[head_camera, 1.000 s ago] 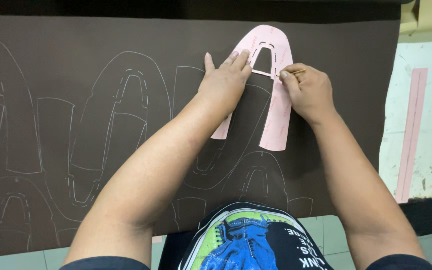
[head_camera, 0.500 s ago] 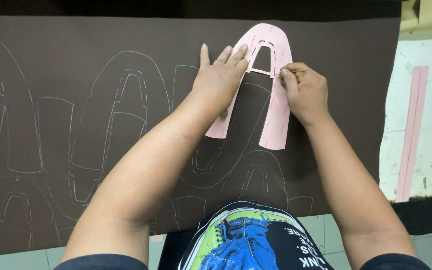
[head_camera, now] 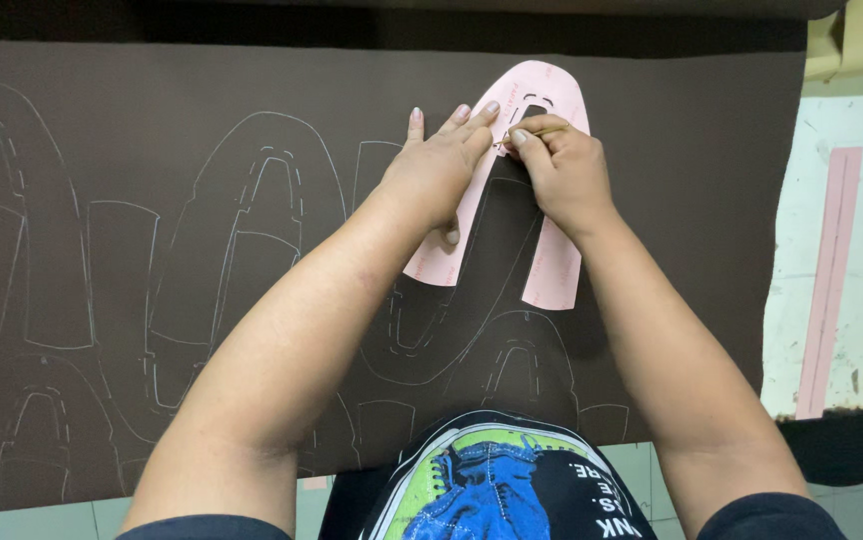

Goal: The person traces around pink paper shoe pattern templates placed on a brown sheet, using a pen to follow the template edges and mark the outlines. They reposition and align the templates, briefly reach to a side table with cut pieces, and near the end hold a small bottle and wipe the work surface with a white cloth.

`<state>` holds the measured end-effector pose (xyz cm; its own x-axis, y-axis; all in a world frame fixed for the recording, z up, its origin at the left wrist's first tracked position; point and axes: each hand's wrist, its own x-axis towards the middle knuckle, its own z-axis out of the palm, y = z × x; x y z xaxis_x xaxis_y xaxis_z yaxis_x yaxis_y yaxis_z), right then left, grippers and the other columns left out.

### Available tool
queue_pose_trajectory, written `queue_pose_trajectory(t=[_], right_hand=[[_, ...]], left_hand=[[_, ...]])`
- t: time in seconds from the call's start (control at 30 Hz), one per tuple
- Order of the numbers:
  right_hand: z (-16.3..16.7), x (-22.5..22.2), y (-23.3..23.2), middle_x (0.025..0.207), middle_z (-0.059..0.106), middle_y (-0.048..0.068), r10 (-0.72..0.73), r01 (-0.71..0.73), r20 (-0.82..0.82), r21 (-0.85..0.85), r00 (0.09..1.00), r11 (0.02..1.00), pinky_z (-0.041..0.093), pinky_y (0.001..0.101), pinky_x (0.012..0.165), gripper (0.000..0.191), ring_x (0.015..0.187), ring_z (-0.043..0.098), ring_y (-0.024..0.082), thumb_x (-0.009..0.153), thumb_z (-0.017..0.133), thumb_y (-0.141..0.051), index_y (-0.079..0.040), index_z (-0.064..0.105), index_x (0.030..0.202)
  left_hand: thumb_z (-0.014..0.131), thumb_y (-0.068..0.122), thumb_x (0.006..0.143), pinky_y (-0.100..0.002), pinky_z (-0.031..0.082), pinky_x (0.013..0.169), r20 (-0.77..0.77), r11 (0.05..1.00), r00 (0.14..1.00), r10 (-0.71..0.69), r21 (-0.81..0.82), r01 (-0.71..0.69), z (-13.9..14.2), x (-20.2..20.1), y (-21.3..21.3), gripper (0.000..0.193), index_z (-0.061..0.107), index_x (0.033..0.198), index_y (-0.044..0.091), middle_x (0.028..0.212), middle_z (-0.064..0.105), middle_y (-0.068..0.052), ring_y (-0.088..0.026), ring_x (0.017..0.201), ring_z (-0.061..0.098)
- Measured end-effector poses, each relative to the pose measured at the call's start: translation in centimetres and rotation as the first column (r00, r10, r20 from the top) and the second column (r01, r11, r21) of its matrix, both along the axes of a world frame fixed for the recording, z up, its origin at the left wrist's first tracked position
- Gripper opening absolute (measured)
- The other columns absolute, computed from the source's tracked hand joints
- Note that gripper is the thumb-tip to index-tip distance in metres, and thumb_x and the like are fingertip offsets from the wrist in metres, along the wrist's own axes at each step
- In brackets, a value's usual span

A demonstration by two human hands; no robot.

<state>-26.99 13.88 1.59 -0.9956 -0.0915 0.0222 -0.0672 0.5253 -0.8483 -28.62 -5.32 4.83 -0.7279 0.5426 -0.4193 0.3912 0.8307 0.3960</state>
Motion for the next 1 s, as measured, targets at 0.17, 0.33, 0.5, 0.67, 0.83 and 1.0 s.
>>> queue_pose_trajectory(t=[0.17,0.33,0.5,0.67,0.83,1.0], right_hand=[[0.6,0.4,-2.0,0.100,0.077,0.010,0.072,0.004,-0.223,0.323,0.972,0.946,0.057,0.0335,0.079,0.016,0.086,0.073,0.023,0.102,0.067,-0.015,-0.002,0.077,0.103],[0.5,1.9,-3.0,0.092,0.078,0.008,0.016,-0.010,-0.043,0.123,0.999,0.992,0.058,0.0311,0.077,0.018,0.083,0.074,0.016,0.099,0.065,-0.016,-0.004,0.076,0.105],[0.6,6.4,0.1,0.096,0.075,0.010,-0.217,0.217,0.020,-0.033,0.976,0.976,0.057,0.0310,0.077,0.018,0.084,0.072,0.013,0.100,0.056,-0.011,-0.005,0.074,0.101],[0.1,17.6,6.4,0.108,0.073,0.008,-0.403,0.332,0.224,0.295,0.888,0.896,0.058,0.0324,0.074,0.032,0.074,0.071,0.017,0.091,0.046,-0.007,-0.009,0.070,0.113],[0.2,32.6,11.3,0.107,0.075,0.013,-0.399,0.385,-0.057,0.411,0.915,0.826,0.054,0.0330,0.082,0.021,0.092,0.069,0.016,0.101,0.067,-0.015,-0.003,0.075,0.116],[2.9,43.1,13.1,0.096,0.072,0.006,-0.712,0.717,0.316,0.124,0.627,0.686,0.045,0.0248,0.054,0.024,0.058,0.058,0.009,0.099,0.063,-0.020,-0.002,0.070,0.115]], left_hand=[[0.103,0.017,0.042,-0.064,0.012,0.121,-0.028,1.000,0.999,-0.022,-0.003,0.022,-0.4,-0.2,-1.2,0.123,0.035,0.145,0.009,0.169,0.012,0.001,-0.025,0.155,0.014],[0.103,0.017,0.043,-0.064,0.012,0.122,-0.041,1.000,0.999,-0.023,0.004,0.023,-0.9,1.1,-2.1,0.119,0.038,0.143,0.011,0.169,0.012,0.002,-0.024,0.156,0.013],[0.101,0.018,0.041,-0.065,0.019,0.118,-0.230,0.998,0.973,0.015,0.063,0.000,-1.6,5.3,-2.6,0.115,0.044,0.141,0.012,0.163,0.025,-0.003,-0.026,0.150,0.025],[0.080,0.009,0.098,-0.052,0.045,0.105,-0.443,0.916,0.809,0.386,0.286,-0.280,-2.5,14.1,-0.7,0.051,0.048,0.137,0.007,0.138,0.049,-0.013,-0.035,0.131,0.049],[0.091,0.027,0.070,-0.054,0.046,0.090,-0.210,0.833,0.810,0.548,0.224,-0.506,-1.3,22.6,-0.2,0.092,0.037,0.139,-0.002,0.132,0.042,-0.019,-0.041,0.117,0.048],[0.092,0.022,0.067,-0.051,0.050,0.087,-0.154,0.758,0.758,0.634,0.315,-0.571,1.2,27.4,0.9,0.103,0.031,0.146,-0.002,0.128,0.043,-0.022,-0.043,0.111,0.054]])
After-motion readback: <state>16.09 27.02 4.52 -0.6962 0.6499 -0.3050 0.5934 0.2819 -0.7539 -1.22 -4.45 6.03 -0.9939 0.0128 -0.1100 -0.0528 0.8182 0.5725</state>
